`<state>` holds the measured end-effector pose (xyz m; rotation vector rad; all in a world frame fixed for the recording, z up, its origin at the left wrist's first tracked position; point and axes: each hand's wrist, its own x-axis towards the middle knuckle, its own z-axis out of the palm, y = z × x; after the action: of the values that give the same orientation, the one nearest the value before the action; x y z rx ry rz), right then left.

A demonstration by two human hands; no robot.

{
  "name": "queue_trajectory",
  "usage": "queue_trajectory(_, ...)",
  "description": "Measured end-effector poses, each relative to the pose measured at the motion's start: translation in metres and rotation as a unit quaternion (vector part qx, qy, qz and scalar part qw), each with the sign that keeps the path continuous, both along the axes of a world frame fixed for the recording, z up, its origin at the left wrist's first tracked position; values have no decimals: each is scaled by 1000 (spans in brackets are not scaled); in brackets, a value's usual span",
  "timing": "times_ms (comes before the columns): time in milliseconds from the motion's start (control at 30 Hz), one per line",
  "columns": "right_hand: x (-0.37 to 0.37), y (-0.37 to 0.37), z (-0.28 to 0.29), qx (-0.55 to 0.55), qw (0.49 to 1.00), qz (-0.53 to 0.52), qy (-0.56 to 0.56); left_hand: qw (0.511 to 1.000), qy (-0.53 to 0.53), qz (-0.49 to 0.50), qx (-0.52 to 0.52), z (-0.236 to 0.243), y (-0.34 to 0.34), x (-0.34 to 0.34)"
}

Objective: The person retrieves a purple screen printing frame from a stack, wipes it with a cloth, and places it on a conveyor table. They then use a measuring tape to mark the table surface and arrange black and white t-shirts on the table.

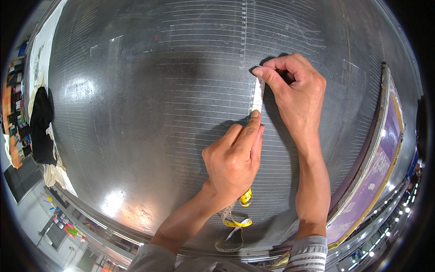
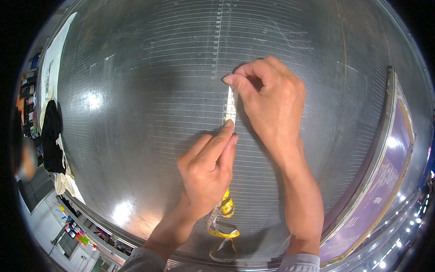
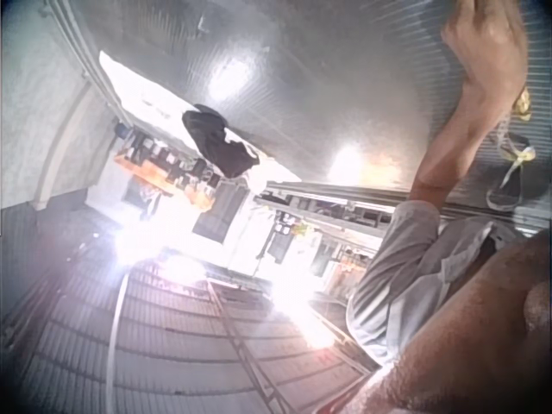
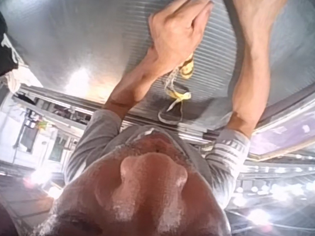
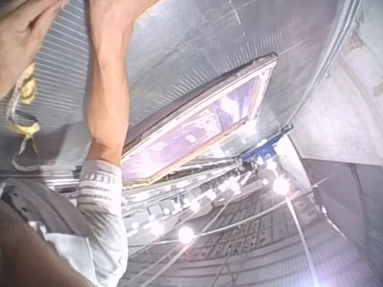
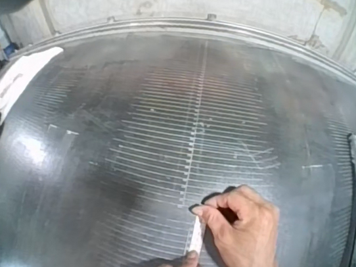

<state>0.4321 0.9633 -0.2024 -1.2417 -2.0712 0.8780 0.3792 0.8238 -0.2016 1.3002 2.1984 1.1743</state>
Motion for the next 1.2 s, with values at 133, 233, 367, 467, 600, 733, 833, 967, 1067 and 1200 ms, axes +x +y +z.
queue_trajectory(133, 0, 0, 5, -17, 999, -13, -36, 1000, 20, -3, -5, 2, 1, -1)
queue_trajectory(233, 6, 4, 3, 19, 999, 30, -39, 999, 32, -7, -6, 2, 2, -2)
queue_trajectory(367, 8, 3, 1, 4, 999, 36, 16, 999, 40, -5, -7, 3, 2, -1)
queue_trajectory(467, 9, 0, 0, 26, 999, 26, 9, 999, 38, -6, -6, 2, 1, -1)
queue_trajectory(600, 7, -4, 2, 30, 999, -19, -3, 999, 35, -8, -7, 2, 1, -1)
queue_trajectory(733, 6, -3, 5, -3, 1000, -30, -3, 999, 30, -20, -17, 3, 0, -3)
queue_trajectory(833, 6, -2, 6, -23, 999, -34, 8, 999, 17, -31, -28, 8, -1, -5)
queue_trajectory(967, 4, -3, 5, -18, 999, -39, 8, 999, 15, -33, -10, -1, -6, -4)
queue_trajectory(1067, 4, -3, 4, -14, 999, -41, 14, 999, -16, -35, -32, 7, -6, -3)
queue_trajectory(1200, 4, -3, 3, -3, 999, -39, 6, 999, -20, -31, -22, 6, -6, -2)
